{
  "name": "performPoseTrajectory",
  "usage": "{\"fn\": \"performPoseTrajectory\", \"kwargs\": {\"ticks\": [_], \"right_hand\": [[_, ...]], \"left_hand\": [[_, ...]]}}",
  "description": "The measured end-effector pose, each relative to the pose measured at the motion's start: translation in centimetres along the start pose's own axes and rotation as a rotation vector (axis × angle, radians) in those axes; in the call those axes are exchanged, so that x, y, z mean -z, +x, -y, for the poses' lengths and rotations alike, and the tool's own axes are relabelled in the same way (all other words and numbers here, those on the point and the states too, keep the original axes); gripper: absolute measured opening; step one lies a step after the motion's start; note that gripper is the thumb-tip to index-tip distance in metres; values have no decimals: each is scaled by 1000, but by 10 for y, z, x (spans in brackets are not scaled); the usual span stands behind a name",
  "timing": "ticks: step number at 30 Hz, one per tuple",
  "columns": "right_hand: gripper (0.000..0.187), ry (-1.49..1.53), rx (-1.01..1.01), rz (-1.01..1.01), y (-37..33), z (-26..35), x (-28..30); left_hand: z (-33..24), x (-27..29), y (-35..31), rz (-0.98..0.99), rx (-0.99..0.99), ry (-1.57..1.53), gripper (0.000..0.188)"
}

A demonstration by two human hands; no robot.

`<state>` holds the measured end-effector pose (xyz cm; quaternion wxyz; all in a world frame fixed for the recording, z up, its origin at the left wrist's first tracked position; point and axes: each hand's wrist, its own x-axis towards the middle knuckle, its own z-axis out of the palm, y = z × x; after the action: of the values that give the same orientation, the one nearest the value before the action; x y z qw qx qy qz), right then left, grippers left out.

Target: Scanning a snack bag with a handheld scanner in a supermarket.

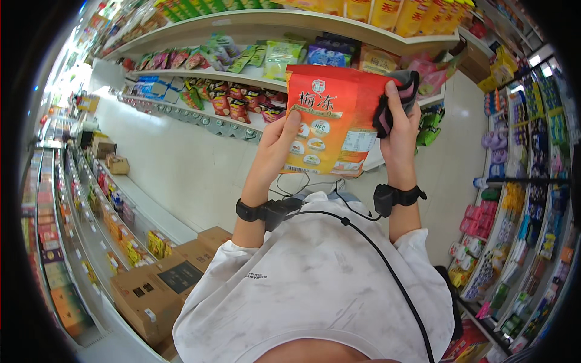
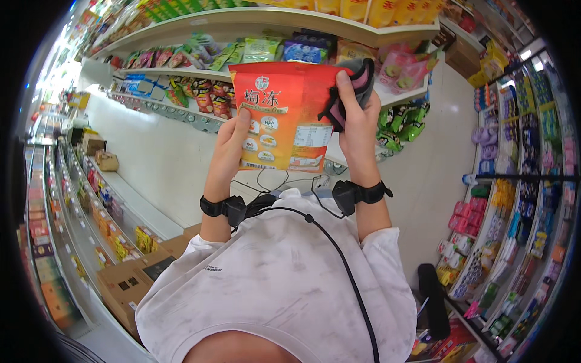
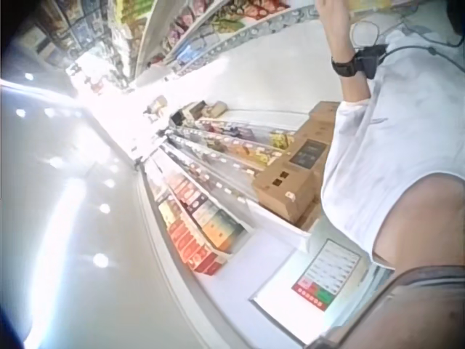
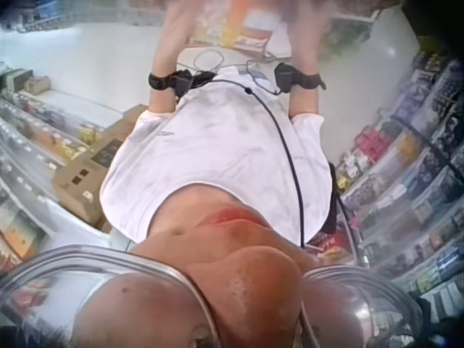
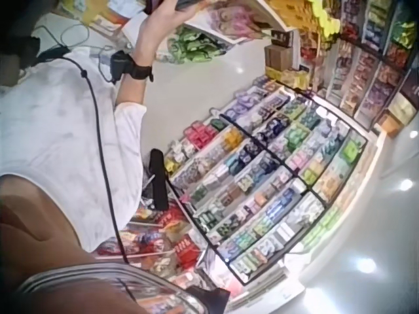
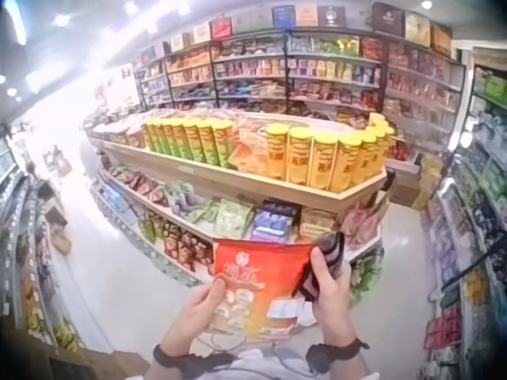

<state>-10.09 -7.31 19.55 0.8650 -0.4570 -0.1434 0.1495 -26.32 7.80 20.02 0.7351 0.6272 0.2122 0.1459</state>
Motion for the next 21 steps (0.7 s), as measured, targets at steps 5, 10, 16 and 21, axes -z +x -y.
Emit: {"fn": "performPoseTrajectory", "kwargs": {"ticks": [5, 10, 16, 21], "right_hand": [[19, 261, -139, -176, 6, -4, -1], [22, 220, -72, -177, 10, -8, -4], [23, 33, -16, -180, 1, -38, -57], [25, -41, -10, -186, -1, -77, -109]], "left_hand": [[3, -3, 23, 130, 55, -17, 45], [11, 11, 45, 239, 25, -89, 44], [-2, 56, 75, 168, -141, 46, 43], [-3, 110, 98, 16, -91, -98, 47]]}}
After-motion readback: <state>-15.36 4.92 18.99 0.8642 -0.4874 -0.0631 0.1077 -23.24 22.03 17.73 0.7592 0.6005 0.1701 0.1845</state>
